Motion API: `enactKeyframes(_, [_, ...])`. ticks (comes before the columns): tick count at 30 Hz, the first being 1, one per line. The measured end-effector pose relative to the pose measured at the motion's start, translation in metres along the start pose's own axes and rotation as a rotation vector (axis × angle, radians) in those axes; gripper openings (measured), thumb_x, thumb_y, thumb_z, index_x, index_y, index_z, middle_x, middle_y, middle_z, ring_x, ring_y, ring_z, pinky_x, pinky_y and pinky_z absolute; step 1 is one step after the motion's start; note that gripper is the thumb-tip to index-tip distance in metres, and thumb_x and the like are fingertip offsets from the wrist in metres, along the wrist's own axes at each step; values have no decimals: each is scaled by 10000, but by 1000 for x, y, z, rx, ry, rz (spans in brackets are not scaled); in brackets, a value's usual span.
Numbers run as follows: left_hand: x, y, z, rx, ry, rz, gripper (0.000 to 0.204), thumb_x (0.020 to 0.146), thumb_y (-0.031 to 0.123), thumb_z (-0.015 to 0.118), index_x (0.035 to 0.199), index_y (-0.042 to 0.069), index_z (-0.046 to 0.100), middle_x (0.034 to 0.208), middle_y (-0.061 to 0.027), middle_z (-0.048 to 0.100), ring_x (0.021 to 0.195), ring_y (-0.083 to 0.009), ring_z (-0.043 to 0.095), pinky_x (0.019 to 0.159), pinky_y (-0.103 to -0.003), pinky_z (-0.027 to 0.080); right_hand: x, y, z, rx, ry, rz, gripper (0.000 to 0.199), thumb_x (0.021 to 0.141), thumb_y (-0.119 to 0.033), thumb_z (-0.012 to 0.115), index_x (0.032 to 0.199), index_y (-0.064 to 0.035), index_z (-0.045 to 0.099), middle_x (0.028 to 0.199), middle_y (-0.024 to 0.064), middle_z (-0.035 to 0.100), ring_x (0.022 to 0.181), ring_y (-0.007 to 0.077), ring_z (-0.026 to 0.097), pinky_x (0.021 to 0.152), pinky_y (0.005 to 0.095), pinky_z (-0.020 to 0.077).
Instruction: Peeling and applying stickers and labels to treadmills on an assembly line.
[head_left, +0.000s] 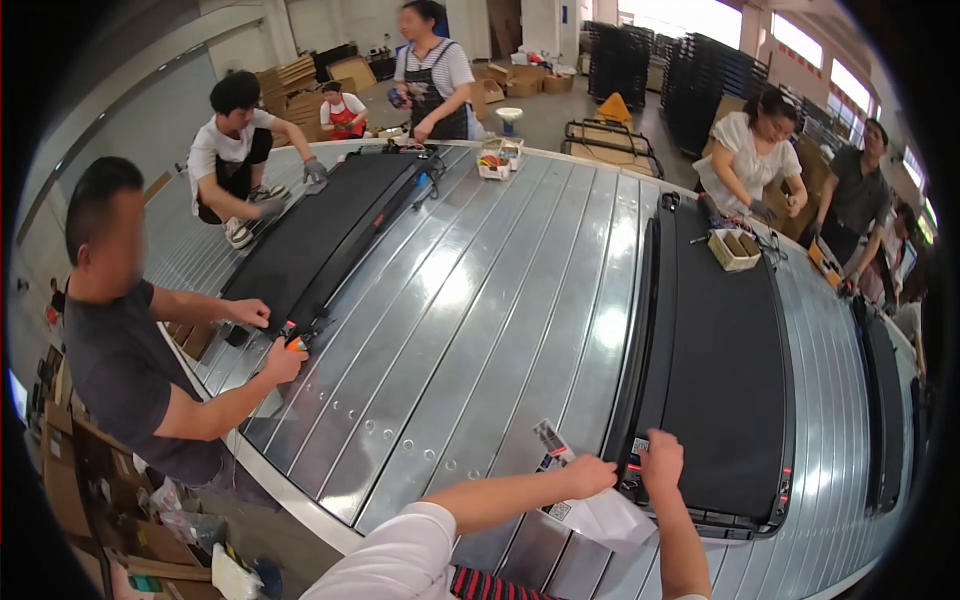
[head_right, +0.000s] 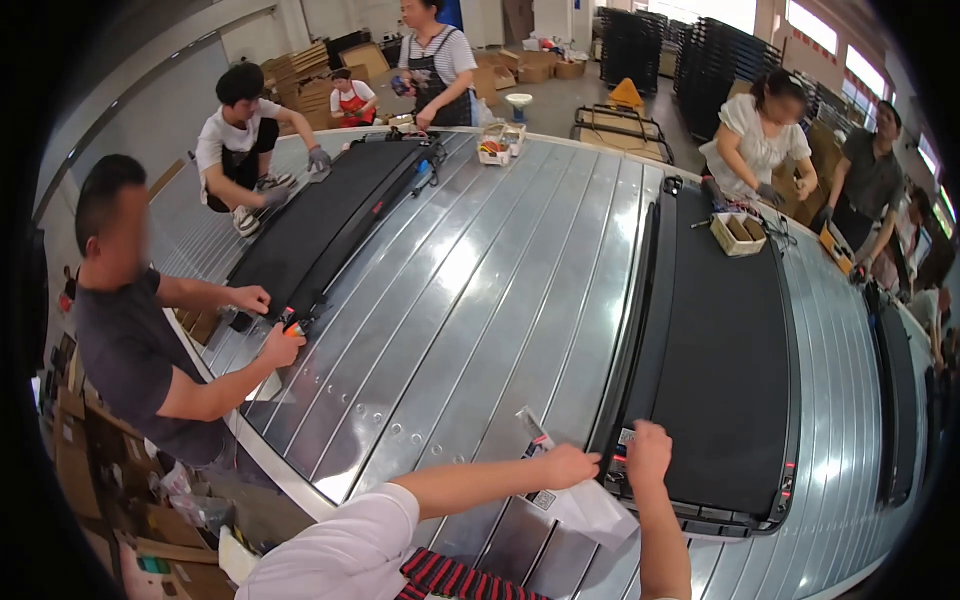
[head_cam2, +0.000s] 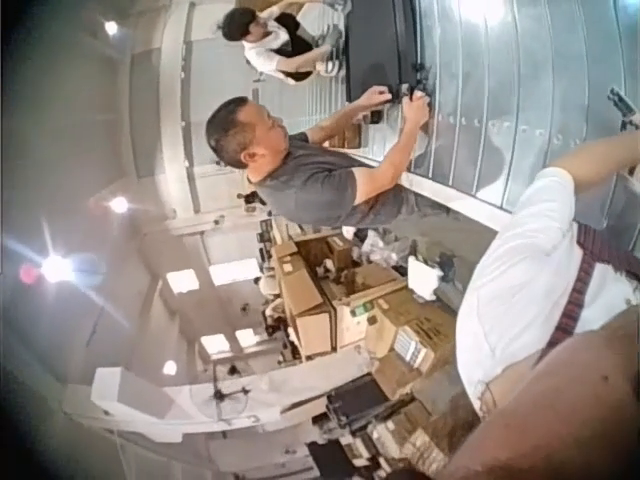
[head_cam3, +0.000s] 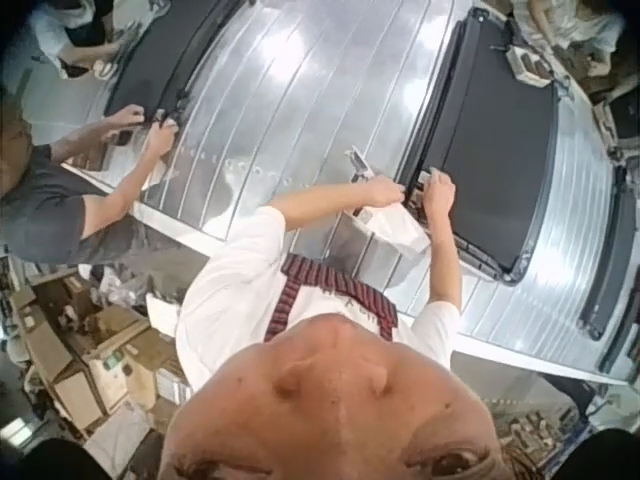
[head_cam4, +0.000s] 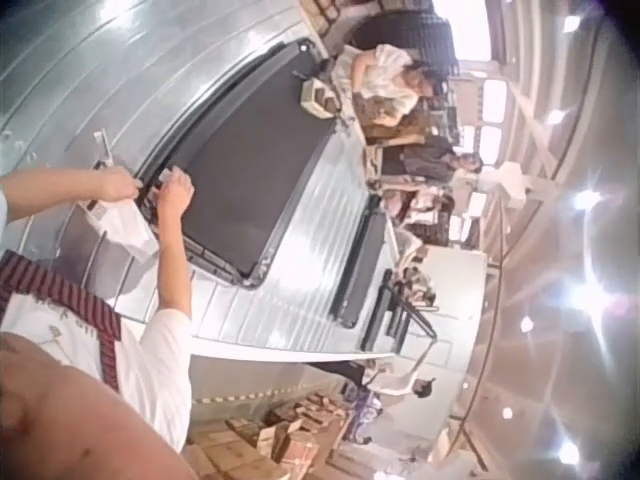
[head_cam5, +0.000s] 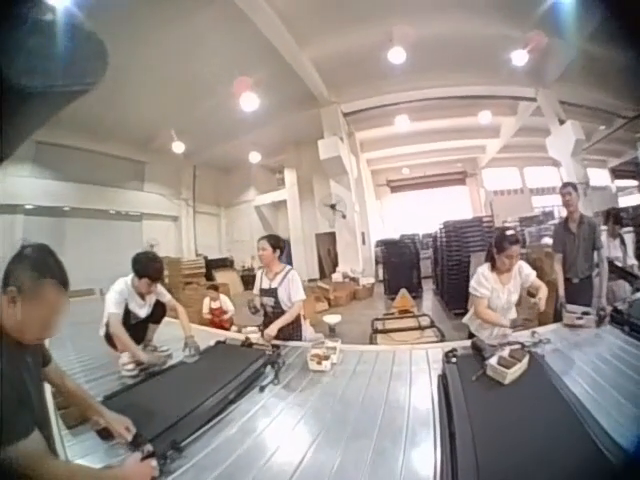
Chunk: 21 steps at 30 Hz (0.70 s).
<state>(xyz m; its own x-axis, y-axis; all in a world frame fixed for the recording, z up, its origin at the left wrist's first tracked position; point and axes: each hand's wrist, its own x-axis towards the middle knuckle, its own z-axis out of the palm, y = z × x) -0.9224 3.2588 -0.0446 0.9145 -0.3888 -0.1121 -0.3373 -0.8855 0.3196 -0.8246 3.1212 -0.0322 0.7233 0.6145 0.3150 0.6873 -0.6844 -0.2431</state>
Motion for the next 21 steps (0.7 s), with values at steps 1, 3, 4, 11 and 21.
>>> enactKeyframes(1, [-14, -1, -1, -6, -25, -1, 130, 728, 152, 496, 775, 61, 575, 873, -119, 571, 722, -296, 601, 591, -426, 472, -4, -1, 7, -125, -190, -104, 204, 669, -68, 560, 871, -44, 543, 882, 119, 569, 871, 299, 528, 736, 386, 409])
enactKeyframes(3, [-56, -4, -18, -71, -39, -4, 123, 733, 157, 499, 800, 70, 555, 758, -126, 578, 712, -315, 591, 583, -439, 455, -20, -4, 16, -25, -4, -230, 187, 687, -45, 516, 872, -25, 536, 916, 143, 569, 890, 305, 526, 765, 393, 395])
enactKeyframes(4, [-82, -2, -30, -130, -30, -11, 118, 746, 159, 494, 814, 75, 541, 700, -130, 575, 702, -324, 586, 575, -446, 446, -25, -12, 9, -17, -51, -233, 192, 688, -54, 524, 877, -15, 530, 931, 158, 564, 903, 305, 522, 779, 392, 390])
enactKeyframes(11, [-227, 21, -54, -579, 130, -278, 160, 801, 267, 505, 823, 109, 496, 680, -141, 546, 683, -356, 535, 554, -450, 407, -20, -29, 7, -91, -241, -60, 483, 736, -229, 588, 1078, 72, 430, 1086, 205, 508, 1049, 319, 456, 891, 391, 337])
enactKeyframes(21, [-309, 103, -13, -599, 464, -436, 189, 829, 321, 478, 854, 135, 492, 696, -124, 561, 627, -344, 533, 535, -433, 408, -11, -31, 29, -251, -244, -65, 500, 778, -262, 553, 1128, 63, 407, 1129, 199, 488, 1097, 311, 425, 915, 384, 331])
